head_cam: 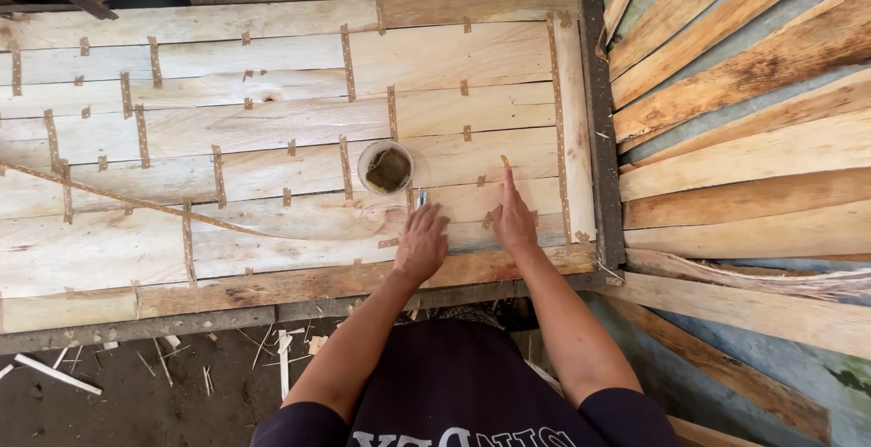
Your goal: The person applies glue from a small container to the joints of a wooden board using a thin stick. They spread the glue along the seams and press the wood pieces together to secure the joints.
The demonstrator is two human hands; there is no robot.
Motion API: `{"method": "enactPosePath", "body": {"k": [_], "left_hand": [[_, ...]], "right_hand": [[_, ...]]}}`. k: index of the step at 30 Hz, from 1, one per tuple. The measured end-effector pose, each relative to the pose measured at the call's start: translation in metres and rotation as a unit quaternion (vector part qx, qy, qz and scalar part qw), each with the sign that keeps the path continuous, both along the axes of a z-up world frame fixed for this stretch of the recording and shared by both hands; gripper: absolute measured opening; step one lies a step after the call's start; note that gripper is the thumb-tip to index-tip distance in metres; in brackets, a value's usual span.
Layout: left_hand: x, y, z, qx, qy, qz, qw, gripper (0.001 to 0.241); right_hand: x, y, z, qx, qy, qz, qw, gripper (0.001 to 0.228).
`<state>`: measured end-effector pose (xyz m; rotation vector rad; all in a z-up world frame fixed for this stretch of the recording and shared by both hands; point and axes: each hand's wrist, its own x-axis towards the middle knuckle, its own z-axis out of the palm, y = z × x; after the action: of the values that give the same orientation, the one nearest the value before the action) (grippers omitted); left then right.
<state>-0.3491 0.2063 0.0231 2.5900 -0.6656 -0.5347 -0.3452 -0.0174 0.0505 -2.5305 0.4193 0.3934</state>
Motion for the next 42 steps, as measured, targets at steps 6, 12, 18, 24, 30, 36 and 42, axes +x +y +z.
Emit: {"method": "enactPosePath", "body": {"k": [6, 12, 18, 24, 30, 36, 42], "left_hand": [[0.000, -0.028, -0.003, -0.014, 0.022, -0.058, 0.998, 0.054], [-0.012, -0.027, -0.035, 0.013, -0.021, -0.072, 0.997, 0.056], [-0.013, -0.012, -0.003, -0.048, 0.002, -0.022, 0.999, 0.047], [-0.020, 0.046, 0.000, -0.018, -0.024, 0.113, 0.993, 0.051], [-0.017, 0.113, 0.001, -0.010, -0.044, 0.154, 0.987, 0.060], [0.001, 0.176, 0.006, -0.008, -0.021, 0.116, 0.993, 0.036], [0.034, 0.266, 0.015, 0.065, 0.016, 0.194, 0.979, 0.021]], "right_hand": [[-0.006, -0.011, -0.010, 0.023, -0.041, 0.012, 0.999, 0.087], [-0.012, -0.012, -0.016, 0.064, -0.072, 0.027, 0.995, 0.087], [-0.013, -0.003, -0.013, 0.043, -0.087, 0.039, 0.995, 0.090], [-0.017, -0.002, -0.032, 0.018, -0.167, 0.068, 0.984, 0.093], [-0.011, 0.038, 0.011, 0.101, -0.142, -0.037, 0.984, 0.086], [-0.001, 0.094, -0.005, 0.093, -0.228, -0.066, 0.967, 0.086], [0.011, 0.182, 0.028, 0.090, -0.313, -0.037, 0.945, 0.081]]}}
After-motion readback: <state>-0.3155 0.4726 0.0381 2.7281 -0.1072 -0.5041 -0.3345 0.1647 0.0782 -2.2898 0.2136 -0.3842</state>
